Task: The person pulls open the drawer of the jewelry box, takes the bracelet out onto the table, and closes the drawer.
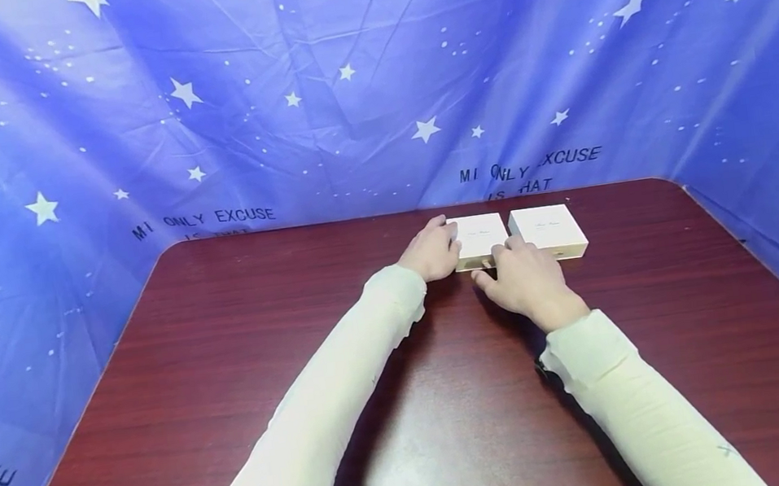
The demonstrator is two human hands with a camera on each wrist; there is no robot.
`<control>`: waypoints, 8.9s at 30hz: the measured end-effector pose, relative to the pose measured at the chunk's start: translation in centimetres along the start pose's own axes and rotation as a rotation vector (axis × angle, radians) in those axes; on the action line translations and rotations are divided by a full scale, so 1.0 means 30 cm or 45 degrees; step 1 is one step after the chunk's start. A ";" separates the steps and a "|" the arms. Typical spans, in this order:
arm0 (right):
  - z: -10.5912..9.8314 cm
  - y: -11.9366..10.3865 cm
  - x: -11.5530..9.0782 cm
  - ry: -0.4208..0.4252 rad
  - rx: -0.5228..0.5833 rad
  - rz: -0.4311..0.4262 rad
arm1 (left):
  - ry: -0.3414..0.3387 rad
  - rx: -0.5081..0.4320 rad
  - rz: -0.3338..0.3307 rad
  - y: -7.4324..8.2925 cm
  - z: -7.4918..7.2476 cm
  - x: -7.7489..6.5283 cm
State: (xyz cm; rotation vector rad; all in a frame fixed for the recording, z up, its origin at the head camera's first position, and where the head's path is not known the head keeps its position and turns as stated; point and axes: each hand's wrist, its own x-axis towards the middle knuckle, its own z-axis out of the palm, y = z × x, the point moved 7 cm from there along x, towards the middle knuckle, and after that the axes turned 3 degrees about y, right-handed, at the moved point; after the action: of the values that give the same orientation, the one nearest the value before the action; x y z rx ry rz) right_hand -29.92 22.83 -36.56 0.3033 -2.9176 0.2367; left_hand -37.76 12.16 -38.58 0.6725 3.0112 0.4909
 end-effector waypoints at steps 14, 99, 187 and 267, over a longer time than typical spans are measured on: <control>0.015 -0.012 0.004 0.001 0.029 -0.001 | -0.017 -0.056 0.084 -0.001 -0.013 -0.004; -0.004 -0.033 -0.009 0.139 0.090 -0.015 | 0.147 0.022 -0.200 0.008 -0.018 -0.145; 0.015 -0.069 -0.015 -0.012 0.162 -0.120 | 0.293 -0.049 -0.259 -0.054 -0.068 -0.243; 0.022 -0.109 -0.046 -0.040 0.259 -0.168 | 0.373 -0.453 -0.409 -0.154 -0.075 -0.318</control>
State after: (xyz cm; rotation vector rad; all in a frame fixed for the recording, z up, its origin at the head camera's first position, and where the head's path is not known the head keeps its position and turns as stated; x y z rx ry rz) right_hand -28.00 19.82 -37.04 0.5330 -2.8925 0.5128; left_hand -31.19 3.55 -38.35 0.0978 3.0680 1.1498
